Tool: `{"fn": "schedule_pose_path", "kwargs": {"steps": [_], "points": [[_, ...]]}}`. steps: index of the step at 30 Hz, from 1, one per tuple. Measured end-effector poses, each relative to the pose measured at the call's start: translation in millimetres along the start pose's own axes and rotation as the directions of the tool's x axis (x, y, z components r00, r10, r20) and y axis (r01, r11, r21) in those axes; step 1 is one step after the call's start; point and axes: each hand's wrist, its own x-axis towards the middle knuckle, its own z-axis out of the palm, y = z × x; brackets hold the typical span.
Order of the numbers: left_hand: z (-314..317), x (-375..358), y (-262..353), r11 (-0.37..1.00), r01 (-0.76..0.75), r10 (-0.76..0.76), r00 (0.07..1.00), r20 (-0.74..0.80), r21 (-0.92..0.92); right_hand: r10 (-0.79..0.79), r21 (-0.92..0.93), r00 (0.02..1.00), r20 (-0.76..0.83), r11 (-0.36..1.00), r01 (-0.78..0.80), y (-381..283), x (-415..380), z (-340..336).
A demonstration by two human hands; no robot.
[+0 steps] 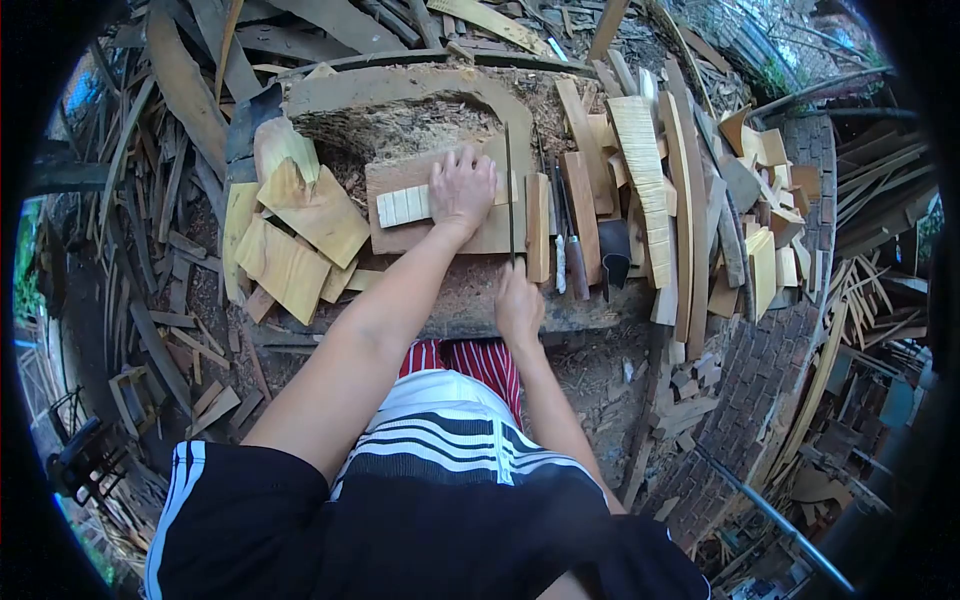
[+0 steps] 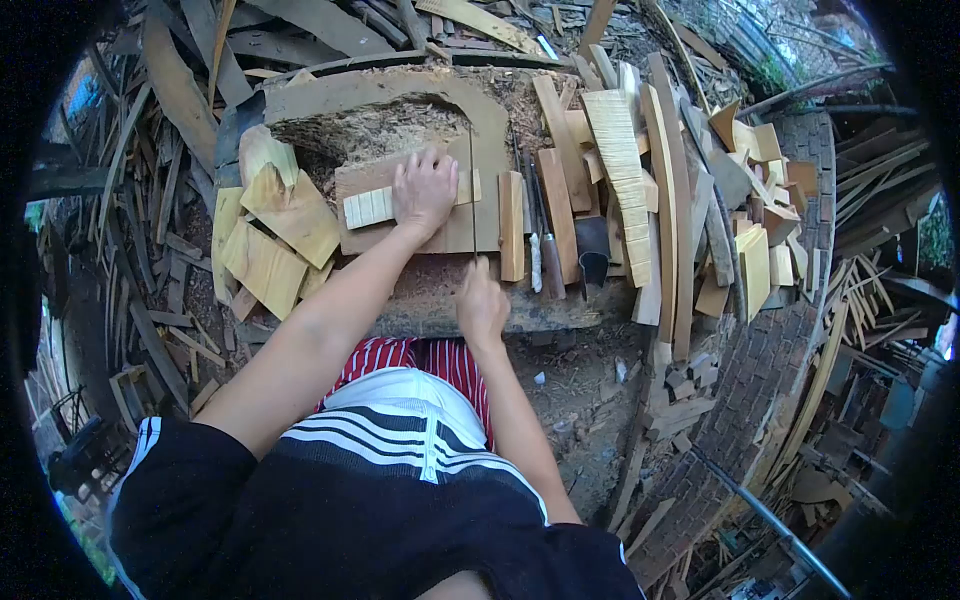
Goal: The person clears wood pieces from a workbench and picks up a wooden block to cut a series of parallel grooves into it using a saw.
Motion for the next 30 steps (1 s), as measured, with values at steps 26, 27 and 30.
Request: {"fn": "schedule_pose_path", "kwargs": {"steps": [26,27,30], "points": [[1,0,2,0.999,0.042,-0.043,0.999,0.019,0.022,0.007,-0.021,0.997,0.078,1.0,-0.006,0,26,3],[1,1,1,0.999,0.045,-0.045,0.999,0.024,0.022,0.004,-0.022,0.997,0.078,1.0,-0.003,4,6,-1],[0,1,1,0.999,0.032,-0.033,0.999,0.025,0.032,0.077,0.052,0.99,0.122,0.995,-0.084,10,-24,-7]]}}
